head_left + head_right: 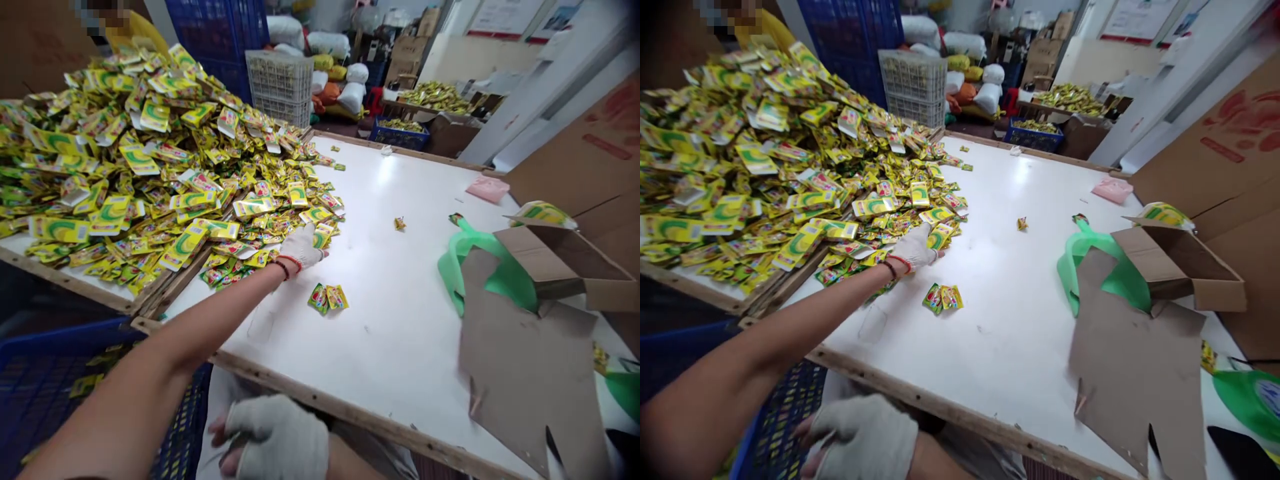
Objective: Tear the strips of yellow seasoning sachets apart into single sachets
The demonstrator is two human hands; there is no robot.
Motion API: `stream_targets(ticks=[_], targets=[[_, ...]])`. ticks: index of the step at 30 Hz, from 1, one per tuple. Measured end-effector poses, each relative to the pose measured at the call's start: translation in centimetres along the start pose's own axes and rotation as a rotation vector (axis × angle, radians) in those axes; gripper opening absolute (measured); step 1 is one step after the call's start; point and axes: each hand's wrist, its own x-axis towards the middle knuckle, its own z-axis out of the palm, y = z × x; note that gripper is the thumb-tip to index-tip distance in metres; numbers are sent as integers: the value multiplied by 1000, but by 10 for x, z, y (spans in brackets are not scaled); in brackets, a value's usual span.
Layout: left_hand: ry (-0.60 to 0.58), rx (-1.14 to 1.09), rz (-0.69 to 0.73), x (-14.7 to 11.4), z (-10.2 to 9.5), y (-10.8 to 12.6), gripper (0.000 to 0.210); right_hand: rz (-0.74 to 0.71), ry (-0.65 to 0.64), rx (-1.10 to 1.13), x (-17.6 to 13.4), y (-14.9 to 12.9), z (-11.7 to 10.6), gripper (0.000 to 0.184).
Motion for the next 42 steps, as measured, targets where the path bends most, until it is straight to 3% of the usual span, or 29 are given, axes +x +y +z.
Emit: stream_targets(ticks=[2,4,6,8,10,12,13,15,17,19,24,27,29,37,40,42], targets=[[0,-48,-20,12,8,4,57,34,4,-86,-1,4,4,37],[-16,-85,11,11,10,5,52,19,257,-125,-12,11,-16,32],[-55,-131,49,-4,7,4,43,11,498,-49,-29,14,-50,26],[-182,-323,130,-33,4,3,40,-18,722,19,-44,14,-84,30],[-416,-680,218,-70,3,3,42,-82,844,4,-51,13,-109,40],[-663,-985,228,-108,9,3,44,-124,808,-27,-51,13,-122,44],[-715,-1051,213,-124,14,2,44,-130,759,-40,-49,14,-124,42],[-650,-1014,169,-148,25,0,38,-137,690,-96,-43,17,-121,36],[-459,-857,101,-160,36,-5,30,-114,707,-160,-39,22,-114,33],[-336,-716,24,-164,43,-10,22,-53,759,-195,-38,26,-107,32],[-248,-576,-4,-166,46,-16,21,-68,894,38,-49,33,-95,36],[-318,-791,-61,-172,47,-16,17,-84,961,152,-56,38,-92,42],[-347,-940,-85,-176,48,-17,31,-95,930,133,-59,42,-91,39],[-407,-657,121,-174,37,-21,13,-61,863,-238,-65,43,-100,21],[-440,-736,59,-167,39,-17,13,-34,858,-240,-63,37,-106,17],[-461,-837,-23,-165,42,-15,26,-37,862,-162,-61,35,-107,22]])
